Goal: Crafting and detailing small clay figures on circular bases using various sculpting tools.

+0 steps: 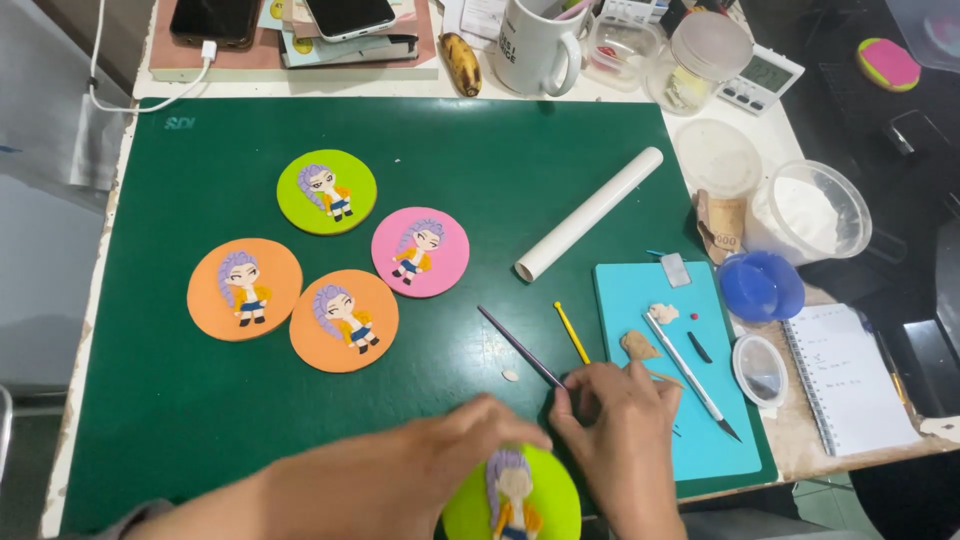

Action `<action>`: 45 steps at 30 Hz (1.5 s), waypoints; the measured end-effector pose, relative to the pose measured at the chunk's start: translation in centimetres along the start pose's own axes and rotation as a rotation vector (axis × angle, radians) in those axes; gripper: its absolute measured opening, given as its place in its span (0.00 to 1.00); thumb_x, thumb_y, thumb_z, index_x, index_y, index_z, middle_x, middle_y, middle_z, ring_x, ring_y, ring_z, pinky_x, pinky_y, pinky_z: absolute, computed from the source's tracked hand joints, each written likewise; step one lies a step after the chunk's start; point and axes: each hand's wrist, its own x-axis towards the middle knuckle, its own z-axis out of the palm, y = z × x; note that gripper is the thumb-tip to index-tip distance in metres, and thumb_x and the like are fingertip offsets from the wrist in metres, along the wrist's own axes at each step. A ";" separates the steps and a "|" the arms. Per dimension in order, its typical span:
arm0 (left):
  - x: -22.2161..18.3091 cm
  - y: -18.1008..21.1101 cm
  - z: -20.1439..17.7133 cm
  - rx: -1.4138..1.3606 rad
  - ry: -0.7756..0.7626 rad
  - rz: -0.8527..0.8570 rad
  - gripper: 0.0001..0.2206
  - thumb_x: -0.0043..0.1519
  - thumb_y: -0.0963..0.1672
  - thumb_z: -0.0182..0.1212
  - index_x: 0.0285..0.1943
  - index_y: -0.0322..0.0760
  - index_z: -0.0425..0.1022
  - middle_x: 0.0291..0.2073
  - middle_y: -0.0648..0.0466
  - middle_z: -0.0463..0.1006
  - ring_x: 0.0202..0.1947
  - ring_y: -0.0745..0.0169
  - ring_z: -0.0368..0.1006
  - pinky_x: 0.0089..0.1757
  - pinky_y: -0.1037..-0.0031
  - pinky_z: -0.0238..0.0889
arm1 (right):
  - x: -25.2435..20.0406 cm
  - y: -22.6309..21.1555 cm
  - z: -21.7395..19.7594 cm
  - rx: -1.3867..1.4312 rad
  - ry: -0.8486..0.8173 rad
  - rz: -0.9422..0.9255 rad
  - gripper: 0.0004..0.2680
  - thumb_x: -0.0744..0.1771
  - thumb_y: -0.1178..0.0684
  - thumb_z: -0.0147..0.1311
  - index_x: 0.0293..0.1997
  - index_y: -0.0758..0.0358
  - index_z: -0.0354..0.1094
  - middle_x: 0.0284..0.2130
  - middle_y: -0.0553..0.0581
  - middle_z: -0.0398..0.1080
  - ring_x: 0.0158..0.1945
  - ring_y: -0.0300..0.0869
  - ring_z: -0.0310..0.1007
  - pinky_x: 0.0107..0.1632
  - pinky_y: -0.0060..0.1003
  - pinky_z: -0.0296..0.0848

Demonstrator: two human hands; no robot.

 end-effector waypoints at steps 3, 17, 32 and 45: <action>0.8 -4.6 3.8 0.389 0.041 0.189 0.28 0.60 0.34 0.54 0.72 0.42 0.58 0.58 0.39 0.61 0.63 0.38 0.58 0.62 0.51 0.47 | -0.6 2.4 -3.6 0.103 -0.028 0.104 0.04 0.59 0.49 0.67 0.32 0.44 0.78 0.18 0.37 0.70 0.26 0.32 0.69 0.51 0.37 0.53; 2.9 -7.0 6.1 0.539 0.322 0.227 0.39 0.49 0.51 0.75 0.69 0.39 0.61 0.63 0.32 0.63 0.71 0.31 0.55 0.63 0.54 0.53 | 7.2 17.6 -7.9 -0.171 0.459 0.052 0.03 0.73 0.59 0.63 0.42 0.59 0.80 0.42 0.50 0.78 0.38 0.39 0.71 0.54 0.44 0.57; 2.9 -7.6 5.9 0.626 0.304 0.090 0.45 0.53 0.61 0.69 0.74 0.38 0.56 0.67 0.37 0.65 0.69 0.41 0.57 0.60 0.59 0.52 | 3.5 15.0 -8.7 -0.199 0.498 0.046 0.04 0.77 0.65 0.58 0.47 0.72 0.76 0.48 0.58 0.76 0.50 0.49 0.67 0.53 0.46 0.68; 2.2 -7.8 4.6 0.677 0.297 0.157 0.49 0.49 0.58 0.74 0.75 0.37 0.53 0.69 0.44 0.66 0.70 0.48 0.59 0.55 0.59 0.54 | 0.0 3.3 -6.4 0.658 0.457 0.102 0.05 0.77 0.67 0.47 0.53 0.67 0.55 0.36 0.67 0.70 0.46 0.52 0.80 0.56 0.41 0.82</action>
